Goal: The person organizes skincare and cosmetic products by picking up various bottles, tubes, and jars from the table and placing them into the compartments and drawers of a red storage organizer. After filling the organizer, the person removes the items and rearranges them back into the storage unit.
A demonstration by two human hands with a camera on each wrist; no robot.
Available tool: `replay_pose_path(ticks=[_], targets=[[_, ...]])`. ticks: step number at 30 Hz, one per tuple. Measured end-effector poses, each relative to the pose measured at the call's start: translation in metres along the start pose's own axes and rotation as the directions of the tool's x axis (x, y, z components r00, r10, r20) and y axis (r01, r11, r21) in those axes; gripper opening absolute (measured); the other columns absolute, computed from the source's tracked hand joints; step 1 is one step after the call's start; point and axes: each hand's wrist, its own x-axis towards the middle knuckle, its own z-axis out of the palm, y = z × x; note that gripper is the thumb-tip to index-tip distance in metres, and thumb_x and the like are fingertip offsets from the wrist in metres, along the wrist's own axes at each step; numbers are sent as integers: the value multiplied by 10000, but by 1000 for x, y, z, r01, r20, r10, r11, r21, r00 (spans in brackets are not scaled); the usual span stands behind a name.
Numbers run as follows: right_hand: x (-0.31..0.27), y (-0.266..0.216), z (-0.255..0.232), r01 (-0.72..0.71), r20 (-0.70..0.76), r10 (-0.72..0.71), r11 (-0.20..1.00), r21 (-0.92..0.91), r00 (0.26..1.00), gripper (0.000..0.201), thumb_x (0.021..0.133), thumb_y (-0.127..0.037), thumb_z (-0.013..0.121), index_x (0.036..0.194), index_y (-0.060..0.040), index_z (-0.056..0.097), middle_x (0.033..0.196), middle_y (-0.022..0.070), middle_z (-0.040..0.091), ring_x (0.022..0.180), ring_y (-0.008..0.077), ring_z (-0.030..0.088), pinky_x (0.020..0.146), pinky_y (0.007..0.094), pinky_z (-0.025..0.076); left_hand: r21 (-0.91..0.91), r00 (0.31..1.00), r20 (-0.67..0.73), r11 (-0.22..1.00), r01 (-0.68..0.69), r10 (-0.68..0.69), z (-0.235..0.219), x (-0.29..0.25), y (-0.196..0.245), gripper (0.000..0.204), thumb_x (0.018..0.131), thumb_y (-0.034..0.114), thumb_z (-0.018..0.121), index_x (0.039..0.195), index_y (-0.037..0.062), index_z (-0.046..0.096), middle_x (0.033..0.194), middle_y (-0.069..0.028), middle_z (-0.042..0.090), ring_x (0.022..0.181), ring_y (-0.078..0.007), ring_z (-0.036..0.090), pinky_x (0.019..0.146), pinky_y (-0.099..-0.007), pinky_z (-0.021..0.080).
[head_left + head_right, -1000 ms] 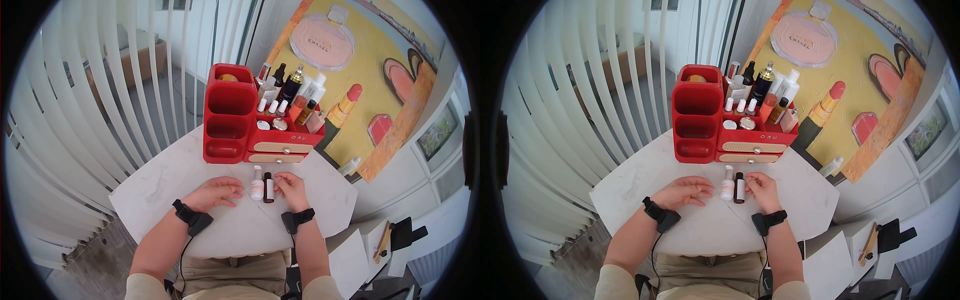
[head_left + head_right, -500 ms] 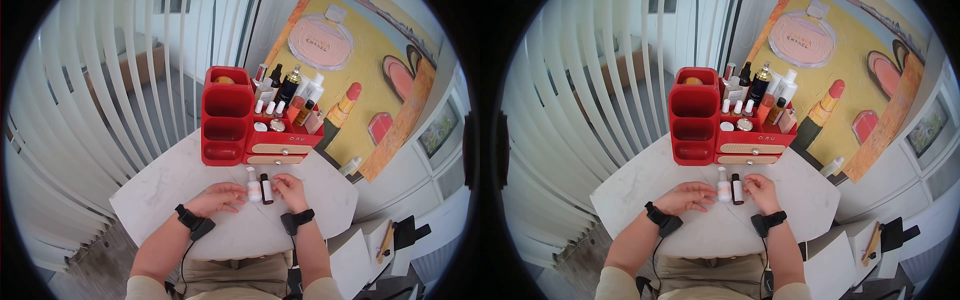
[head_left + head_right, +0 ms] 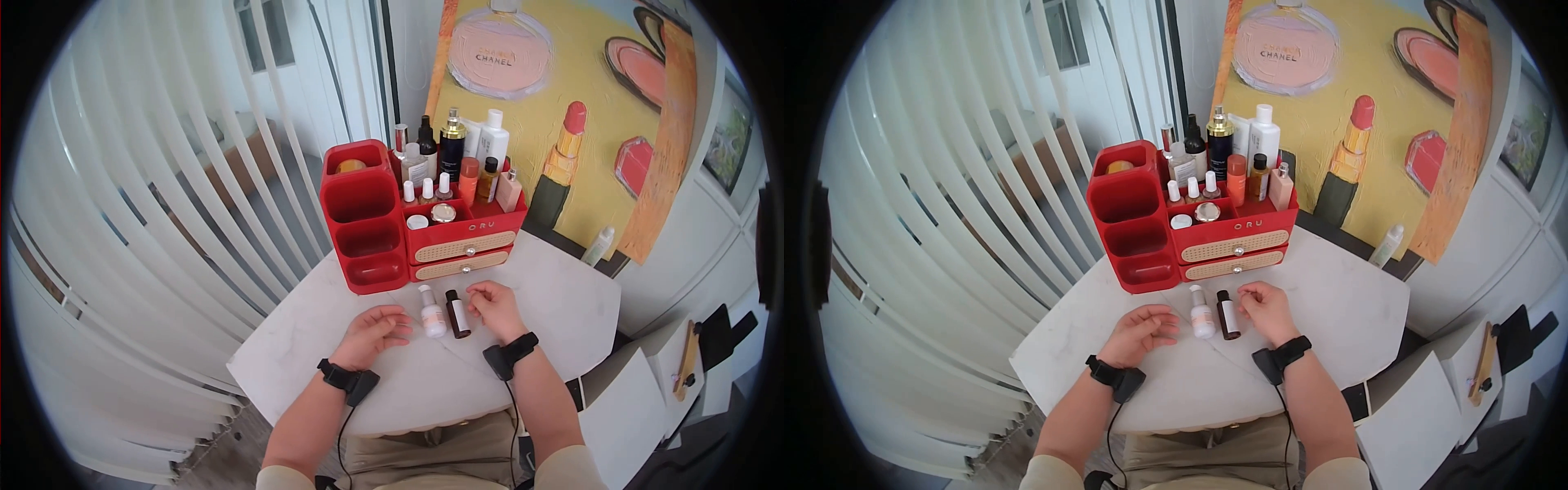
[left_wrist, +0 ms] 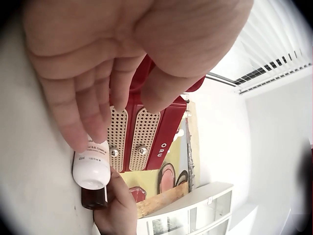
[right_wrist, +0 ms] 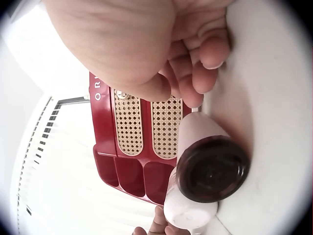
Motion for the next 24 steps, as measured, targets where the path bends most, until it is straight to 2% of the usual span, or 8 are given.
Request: replay_pose_path(ticks=[11,14,16,17,19,20,23,24], targets=[[3,1,-7,-14,-2,14,998,53,1000,183,900,-107,583,1022,13,648,763,59,664,638,110,615,573,254,493,23,997,-61,999,40,-38,6,-1,5,310,980,92,516,1269,-18,525,1174,-144,630,1038,-233,641,887,-397,545],[3,4,-8,20,-1,-20,998,56,1000,184,888,-103,588,1015,12,652,762,60,666,639,113,622,577,254,497,165,995,-97,985,50,-34,22,-2,20,302,971,106,535,1252,-3,543,1152,-135,637,1024,-221,643,863,-387,551],[3,5,-8,44,-8,-43,997,62,999,184,883,-100,588,1011,14,654,763,63,669,640,114,626,582,253,499,476,994,-77,879,-32,78,43,-4,49,299,946,79,561,1240,24,557,1114,-106,654,976,-203,651,829,-358,550],[2,3,-8,37,-9,-37,998,54,999,181,882,-99,589,1005,15,656,765,66,671,644,115,632,585,253,501,480,994,-77,877,-29,75,56,-2,63,299,946,79,561,1240,24,557,1114,-106,654,976,-203,651,829,-358,550],[3,4,-7,29,-8,-29,998,49,1000,179,881,-98,589,999,17,658,767,69,674,649,116,638,588,254,502,794,942,-11,575,-196,336,84,4,97,276,920,53,580,1195,24,585,1072,-74,667,920,-173,653,799,-319,541],[4,6,-7,45,-10,-44,998,39,999,180,878,-99,591,997,17,661,767,73,676,654,117,643,596,257,506,863,900,48,436,-257,434,102,8,114,268,906,43,591,1172,13,592,1060,-75,671,899,-168,654,780,-307,536],[6,7,-7,65,-19,-65,998,10,998,181,873,-103,594,991,15,665,762,77,677,661,122,653,612,263,513,937,721,293,-38,-348,627,128,41,155,269,851,37,634,1116,-2,611,985,-105,666,852,-194,651,750,-304,527],[6,7,-7,66,-24,-66,998,-9,998,180,870,-105,597,987,13,667,757,77,677,663,125,657,619,265,517,922,694,379,-192,-335,612,132,55,166,288,834,49,643,1117,7,614,957,-120,659,847,-227,646,758,-322,526]])
